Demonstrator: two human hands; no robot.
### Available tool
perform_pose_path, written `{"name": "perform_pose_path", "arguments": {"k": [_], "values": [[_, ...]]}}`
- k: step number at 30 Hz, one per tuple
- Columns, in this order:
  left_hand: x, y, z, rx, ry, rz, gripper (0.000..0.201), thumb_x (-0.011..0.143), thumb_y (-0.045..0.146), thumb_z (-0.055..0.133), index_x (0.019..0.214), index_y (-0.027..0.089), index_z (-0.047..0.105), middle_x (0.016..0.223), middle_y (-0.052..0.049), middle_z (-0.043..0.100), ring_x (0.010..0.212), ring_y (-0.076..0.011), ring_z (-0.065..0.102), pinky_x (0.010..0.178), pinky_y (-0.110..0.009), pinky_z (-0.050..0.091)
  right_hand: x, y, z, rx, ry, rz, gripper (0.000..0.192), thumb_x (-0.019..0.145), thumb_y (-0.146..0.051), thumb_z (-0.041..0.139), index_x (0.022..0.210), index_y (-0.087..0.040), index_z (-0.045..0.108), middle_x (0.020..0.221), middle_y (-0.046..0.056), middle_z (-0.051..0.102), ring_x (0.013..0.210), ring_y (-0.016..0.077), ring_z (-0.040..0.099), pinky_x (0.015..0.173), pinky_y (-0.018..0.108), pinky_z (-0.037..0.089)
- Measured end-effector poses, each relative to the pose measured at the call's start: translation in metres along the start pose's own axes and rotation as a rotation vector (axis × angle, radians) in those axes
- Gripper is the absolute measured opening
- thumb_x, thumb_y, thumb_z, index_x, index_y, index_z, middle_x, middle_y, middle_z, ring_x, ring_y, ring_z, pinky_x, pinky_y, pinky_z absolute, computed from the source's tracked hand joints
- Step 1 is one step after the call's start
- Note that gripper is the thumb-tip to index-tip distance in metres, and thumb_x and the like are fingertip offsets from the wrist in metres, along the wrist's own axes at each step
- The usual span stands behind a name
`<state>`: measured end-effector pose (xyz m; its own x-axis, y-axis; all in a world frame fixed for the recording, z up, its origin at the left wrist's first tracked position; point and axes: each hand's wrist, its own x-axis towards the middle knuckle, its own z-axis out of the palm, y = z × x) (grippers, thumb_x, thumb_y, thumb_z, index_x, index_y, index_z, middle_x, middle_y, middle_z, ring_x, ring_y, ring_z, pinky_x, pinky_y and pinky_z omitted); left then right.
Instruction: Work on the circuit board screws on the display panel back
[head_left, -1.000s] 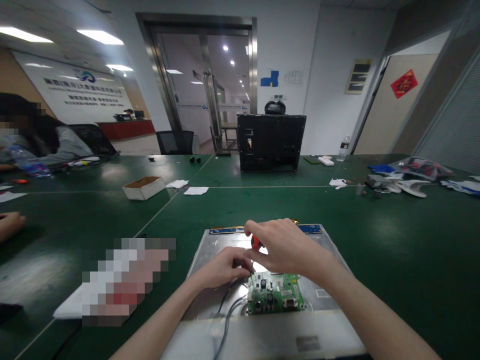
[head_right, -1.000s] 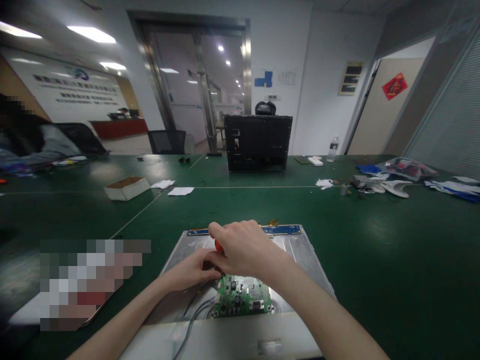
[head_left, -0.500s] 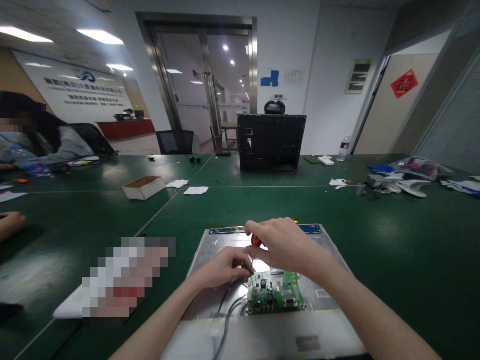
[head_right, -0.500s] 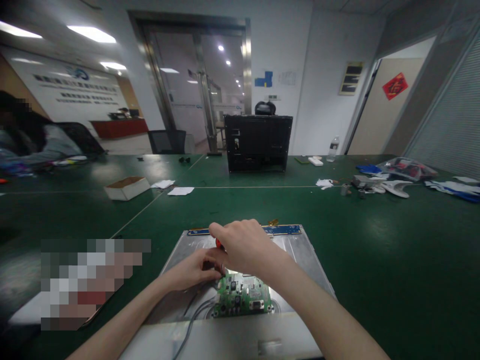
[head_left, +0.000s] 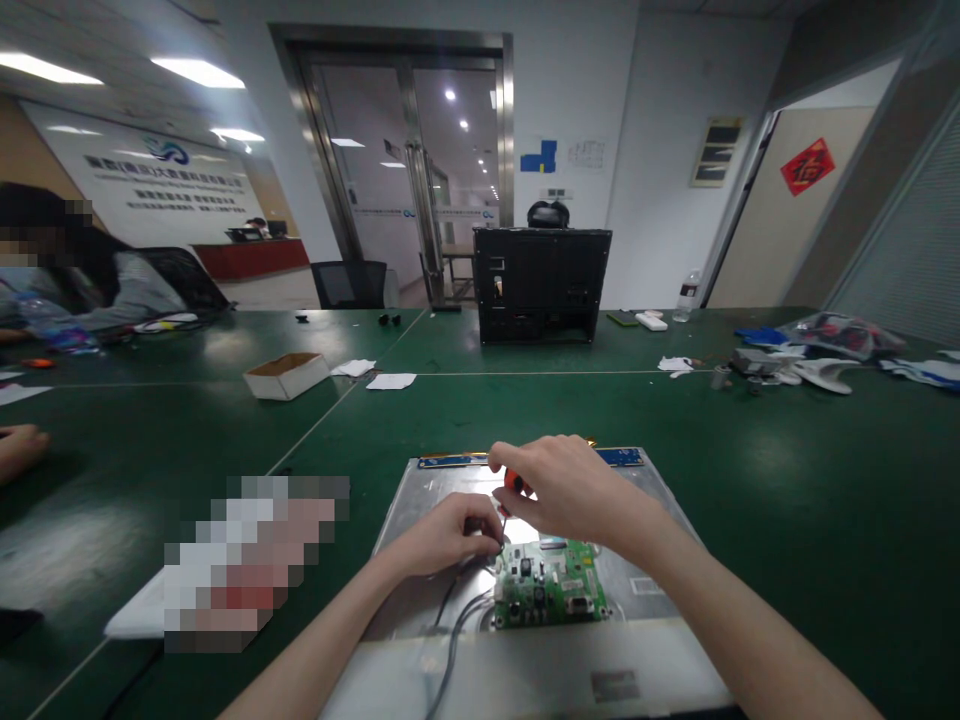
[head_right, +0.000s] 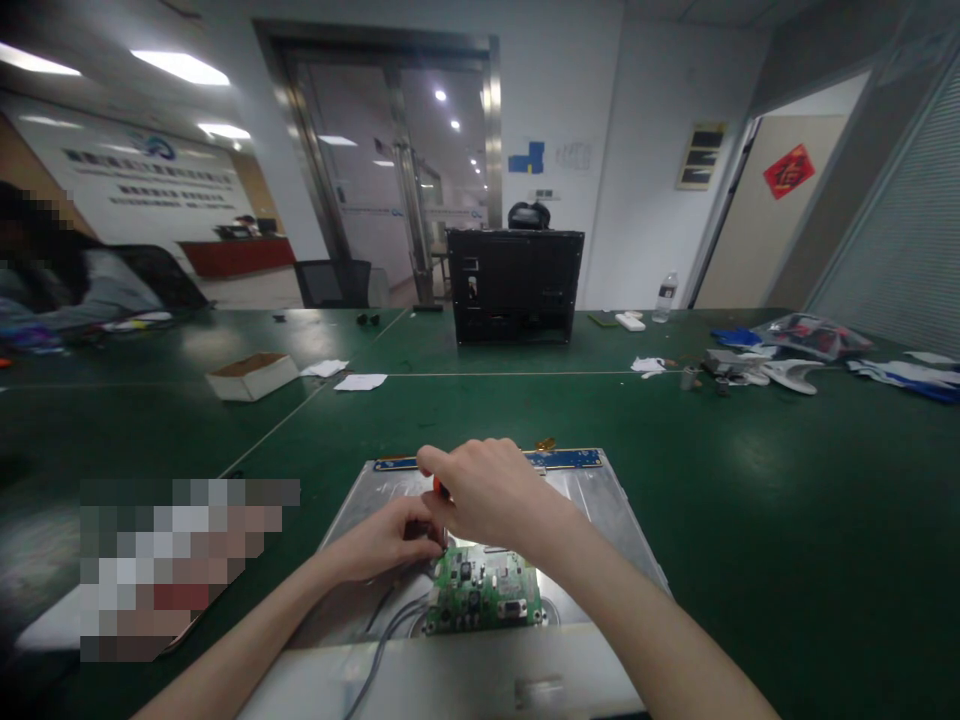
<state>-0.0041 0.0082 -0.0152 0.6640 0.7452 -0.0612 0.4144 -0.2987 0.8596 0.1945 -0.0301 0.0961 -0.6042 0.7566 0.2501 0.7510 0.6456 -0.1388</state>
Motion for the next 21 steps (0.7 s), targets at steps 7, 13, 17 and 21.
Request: {"name": "perform_pose_path", "arguments": {"k": [7, 13, 17, 21], "values": [[0.0009, -0.0015, -0.0003, 0.020, 0.005, 0.053, 0.010, 0.068, 0.012, 0.066, 0.076, 0.017, 0.071, 0.078, 0.001, 0.069, 0.075, -0.0168, 0.060, 0.071, -0.026, 0.047, -0.0021, -0.0022, -0.0022, 0.081, -0.003, -0.042, 0.022, 0.085, -0.028, 0.053, 0.105, -0.019, 0.052, 0.085, 0.004, 0.071, 0.068, 0.0159, 0.061, 0.052, 0.027, 0.022], [-0.0005, 0.0040, -0.0012, 0.034, -0.017, 0.069, 0.010, 0.073, 0.014, 0.065, 0.079, 0.018, 0.072, 0.082, -0.001, 0.071, 0.081, -0.0186, 0.062, 0.076, -0.027, 0.046, 0.0005, 0.0002, 0.0011, -0.026, -0.006, 0.011, 0.018, 0.088, -0.037, 0.056, 0.097, -0.021, 0.055, 0.077, 0.002, 0.071, 0.063, 0.0165, 0.061, 0.051, 0.028, 0.018], [-0.0006, 0.0037, -0.0002, 0.029, 0.006, 0.049, 0.009, 0.071, 0.012, 0.064, 0.075, 0.017, 0.070, 0.077, 0.000, 0.069, 0.075, -0.0169, 0.061, 0.071, -0.025, 0.046, 0.0009, -0.0006, 0.0018, -0.022, -0.009, 0.011, 0.016, 0.087, -0.029, 0.055, 0.100, -0.020, 0.055, 0.078, 0.002, 0.071, 0.063, 0.0162, 0.061, 0.050, 0.028, 0.018], [0.0007, -0.0002, 0.0005, -0.018, 0.000, 0.026, 0.009, 0.069, 0.012, 0.064, 0.077, 0.016, 0.068, 0.074, 0.001, 0.068, 0.070, -0.0150, 0.059, 0.066, -0.023, 0.046, -0.0016, -0.0028, -0.0023, 0.022, -0.009, -0.015, 0.019, 0.083, -0.024, 0.055, 0.101, -0.018, 0.053, 0.081, 0.003, 0.071, 0.063, 0.0157, 0.060, 0.048, 0.027, 0.019]]}}
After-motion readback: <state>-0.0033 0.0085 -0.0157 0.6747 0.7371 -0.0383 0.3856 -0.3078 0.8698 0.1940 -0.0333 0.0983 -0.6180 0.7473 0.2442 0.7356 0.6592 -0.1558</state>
